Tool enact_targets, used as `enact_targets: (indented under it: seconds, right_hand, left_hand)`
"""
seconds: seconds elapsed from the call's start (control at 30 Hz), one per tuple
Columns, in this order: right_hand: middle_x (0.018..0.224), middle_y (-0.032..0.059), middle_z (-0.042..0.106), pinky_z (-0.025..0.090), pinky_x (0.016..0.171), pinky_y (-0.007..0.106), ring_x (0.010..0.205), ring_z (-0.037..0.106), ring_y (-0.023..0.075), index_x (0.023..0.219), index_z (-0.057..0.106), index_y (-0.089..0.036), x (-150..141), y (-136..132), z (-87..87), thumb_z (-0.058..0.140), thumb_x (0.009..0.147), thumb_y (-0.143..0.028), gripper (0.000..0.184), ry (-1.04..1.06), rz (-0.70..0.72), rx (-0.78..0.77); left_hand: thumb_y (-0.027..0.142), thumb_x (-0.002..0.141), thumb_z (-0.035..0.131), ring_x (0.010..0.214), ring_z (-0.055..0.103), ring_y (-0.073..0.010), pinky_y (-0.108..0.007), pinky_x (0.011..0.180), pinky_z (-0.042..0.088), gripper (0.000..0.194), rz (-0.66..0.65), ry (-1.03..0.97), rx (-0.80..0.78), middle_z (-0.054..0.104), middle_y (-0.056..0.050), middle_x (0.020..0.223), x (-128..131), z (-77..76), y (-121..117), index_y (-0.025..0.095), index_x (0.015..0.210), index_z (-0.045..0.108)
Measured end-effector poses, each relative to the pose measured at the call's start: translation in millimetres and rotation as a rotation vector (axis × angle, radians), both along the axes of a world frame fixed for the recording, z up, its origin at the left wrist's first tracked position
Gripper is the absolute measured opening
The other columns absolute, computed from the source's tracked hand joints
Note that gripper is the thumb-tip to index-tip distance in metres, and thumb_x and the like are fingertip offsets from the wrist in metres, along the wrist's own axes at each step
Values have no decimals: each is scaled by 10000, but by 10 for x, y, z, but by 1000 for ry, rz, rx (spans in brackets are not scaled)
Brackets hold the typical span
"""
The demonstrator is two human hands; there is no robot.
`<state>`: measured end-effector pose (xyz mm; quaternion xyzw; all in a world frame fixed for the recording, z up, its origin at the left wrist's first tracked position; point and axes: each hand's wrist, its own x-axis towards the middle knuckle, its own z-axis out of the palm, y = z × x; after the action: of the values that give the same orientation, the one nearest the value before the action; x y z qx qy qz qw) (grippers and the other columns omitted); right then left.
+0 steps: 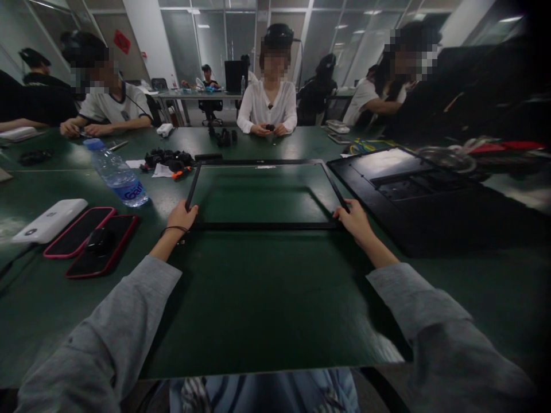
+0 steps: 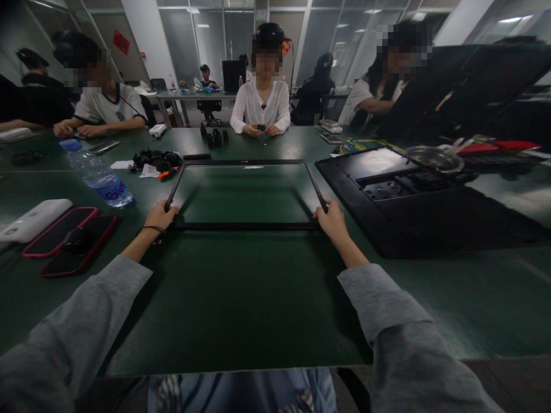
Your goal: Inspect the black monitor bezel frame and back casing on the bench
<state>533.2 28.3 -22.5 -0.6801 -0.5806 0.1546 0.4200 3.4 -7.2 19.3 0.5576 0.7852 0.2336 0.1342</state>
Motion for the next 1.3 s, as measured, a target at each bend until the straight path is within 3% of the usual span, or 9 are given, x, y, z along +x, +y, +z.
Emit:
enact_targets:
  seconds: [0.6,1.3]
  right_hand:
    - [727,14,667,490,744,369,724,632,223,1196,555,-179,-45,-21,56,563,755,-323,463,41,-39,-42]
    - [745,22,672,479,759,366,734,630,223,1197,557,-165,-77,-60,104,565,772,-309,449,23,-41,-59]
  left_hand:
    - [407,931,496,934,699,-227,-323,860,491,438,-5,-5,28,748,-92,1076,-43,-73,41,166,1285,592]
    - [393,938,492,1060,681,-268,-354,909,495,446,6,35,-14,729,-128,1138,25,24,-13,151,1302,584]
